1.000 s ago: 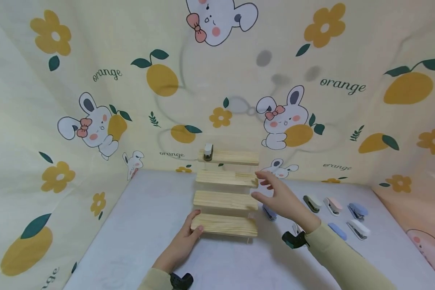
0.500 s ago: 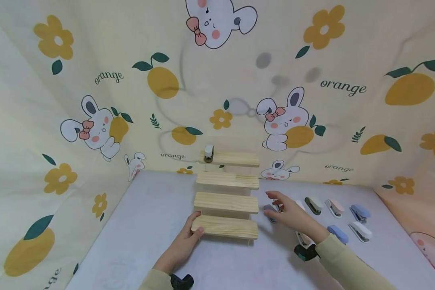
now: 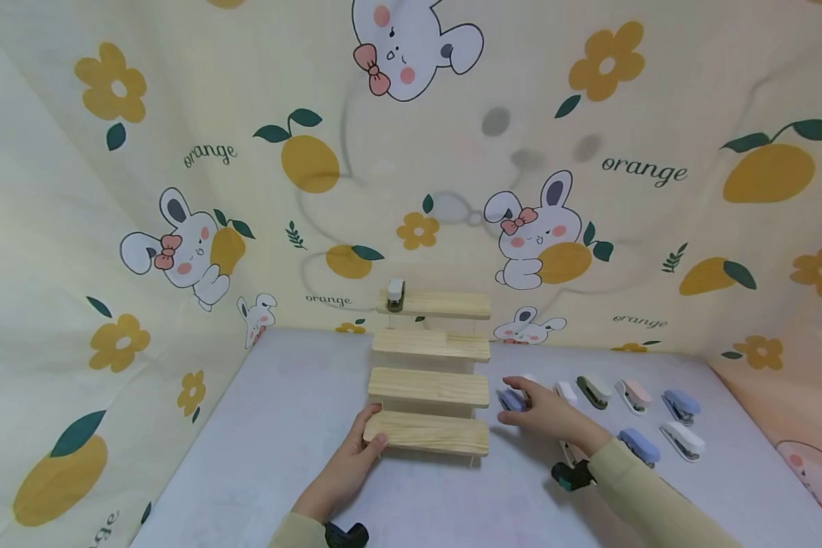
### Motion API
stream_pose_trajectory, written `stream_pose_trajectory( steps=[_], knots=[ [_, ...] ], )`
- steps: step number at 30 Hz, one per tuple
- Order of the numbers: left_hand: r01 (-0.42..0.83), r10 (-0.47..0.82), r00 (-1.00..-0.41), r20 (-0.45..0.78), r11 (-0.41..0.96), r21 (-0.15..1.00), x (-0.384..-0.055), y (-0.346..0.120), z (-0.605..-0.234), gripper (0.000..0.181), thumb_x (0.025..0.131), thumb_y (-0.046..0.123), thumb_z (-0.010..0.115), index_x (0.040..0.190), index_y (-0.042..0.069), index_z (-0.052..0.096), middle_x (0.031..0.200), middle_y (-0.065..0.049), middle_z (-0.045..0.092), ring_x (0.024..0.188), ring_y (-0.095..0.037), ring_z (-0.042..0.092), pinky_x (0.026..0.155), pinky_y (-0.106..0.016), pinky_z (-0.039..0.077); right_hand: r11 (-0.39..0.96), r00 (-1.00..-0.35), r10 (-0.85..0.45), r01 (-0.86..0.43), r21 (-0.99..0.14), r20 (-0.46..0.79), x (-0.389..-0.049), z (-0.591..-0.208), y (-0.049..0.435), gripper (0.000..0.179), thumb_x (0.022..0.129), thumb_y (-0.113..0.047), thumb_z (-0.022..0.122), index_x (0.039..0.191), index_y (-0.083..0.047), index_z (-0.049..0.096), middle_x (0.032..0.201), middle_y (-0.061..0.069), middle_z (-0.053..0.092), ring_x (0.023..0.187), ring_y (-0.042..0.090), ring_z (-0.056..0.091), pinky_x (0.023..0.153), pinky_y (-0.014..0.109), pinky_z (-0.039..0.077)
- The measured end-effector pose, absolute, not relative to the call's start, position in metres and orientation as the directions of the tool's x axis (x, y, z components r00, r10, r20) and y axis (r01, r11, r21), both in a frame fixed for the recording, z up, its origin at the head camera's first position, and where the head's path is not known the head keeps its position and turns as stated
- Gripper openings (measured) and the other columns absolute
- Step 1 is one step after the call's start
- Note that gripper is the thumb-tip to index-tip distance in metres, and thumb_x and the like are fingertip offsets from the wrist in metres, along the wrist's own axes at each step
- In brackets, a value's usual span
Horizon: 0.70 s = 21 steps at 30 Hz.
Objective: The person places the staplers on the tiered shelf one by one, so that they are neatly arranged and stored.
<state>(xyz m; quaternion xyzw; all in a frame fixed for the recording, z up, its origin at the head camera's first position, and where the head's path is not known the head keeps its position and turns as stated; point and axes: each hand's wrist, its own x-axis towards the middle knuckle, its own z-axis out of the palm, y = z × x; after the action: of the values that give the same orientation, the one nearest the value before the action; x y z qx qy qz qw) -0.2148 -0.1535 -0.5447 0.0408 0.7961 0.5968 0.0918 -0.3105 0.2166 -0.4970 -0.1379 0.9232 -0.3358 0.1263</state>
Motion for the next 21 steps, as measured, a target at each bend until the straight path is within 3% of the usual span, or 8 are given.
stream_pose_trajectory(
  steps=[4,9,11,16,21],
  knots=[
    [-0.046,0.175,-0.98,-0.095,0.266,0.963,-0.2141,-0.1521,-0.5441,0.057,0.096,0.053,0.05,0.147,0.041,0.027,0.156,-0.012,0.026,0.137,-0.031,0.032,0.106,-0.056,0.031,0.752,-0.932,-0.322,-0.144,-0.644,-0.168,-0.3107,-0.5006,0.2148,0.086,0.08,-0.048,0.076,0.148,-0.014,0.037,0.14,0.017,0.047,0.119,0.033,0.05,0.094,0.054,0.043],
    [-0.046,0.177,-0.98,-0.094,0.26,0.965,-0.2129,-0.1509,-0.5437,0.058,0.096,0.051,0.05,0.148,0.038,0.026,0.155,-0.014,0.026,0.135,-0.032,0.034,0.105,-0.055,0.033,0.751,-0.933,-0.298,-0.097,-0.653,-0.204,-0.3103,-0.5005,0.2113,0.085,0.08,-0.036,0.079,0.149,-0.012,0.035,0.111,0.009,0.057,0.089,0.021,0.052,0.073,0.038,0.045],
    [-0.043,0.183,-0.979,-0.092,0.255,0.966,-0.2126,-0.1503,-0.5435,0.058,0.097,0.049,0.05,0.149,0.037,0.025,0.155,-0.016,0.026,0.135,-0.033,0.034,0.105,-0.055,0.033,0.751,-0.934,-0.29,-0.088,-0.655,-0.207,-0.3104,-0.5015,0.2111,0.084,0.08,-0.033,0.079,0.148,-0.01,0.035,0.111,0.009,0.058,0.091,0.02,0.053,0.075,0.038,0.046],
    [-0.036,0.19,-0.978,-0.085,0.25,0.967,-0.2114,-0.1496,-0.5399,0.058,0.098,0.047,0.05,0.149,0.036,0.024,0.155,-0.016,0.026,0.136,-0.034,0.032,0.106,-0.058,0.029,0.749,-0.943,-0.277,-0.091,-0.657,-0.186,-0.311,-0.5047,0.2112,0.079,0.083,-0.03,0.077,0.147,-0.006,0.036,0.135,0.018,0.051,0.118,0.029,0.051,0.097,0.053,0.042],
    [-0.015,0.196,-0.978,-0.065,0.246,0.969,-0.2111,-0.1508,-0.5393,0.058,0.099,0.044,0.05,0.15,0.033,0.024,0.153,-0.016,0.03,0.134,-0.031,0.034,0.106,-0.058,0.028,0.758,-0.95,-0.263,-0.094,-0.646,-0.17,-0.3117,-0.5067,0.2098,0.075,0.085,-0.028,0.076,0.145,-0.006,0.038,0.13,0.016,0.054,0.113,0.028,0.053,0.096,0.054,0.042]
  ],
)
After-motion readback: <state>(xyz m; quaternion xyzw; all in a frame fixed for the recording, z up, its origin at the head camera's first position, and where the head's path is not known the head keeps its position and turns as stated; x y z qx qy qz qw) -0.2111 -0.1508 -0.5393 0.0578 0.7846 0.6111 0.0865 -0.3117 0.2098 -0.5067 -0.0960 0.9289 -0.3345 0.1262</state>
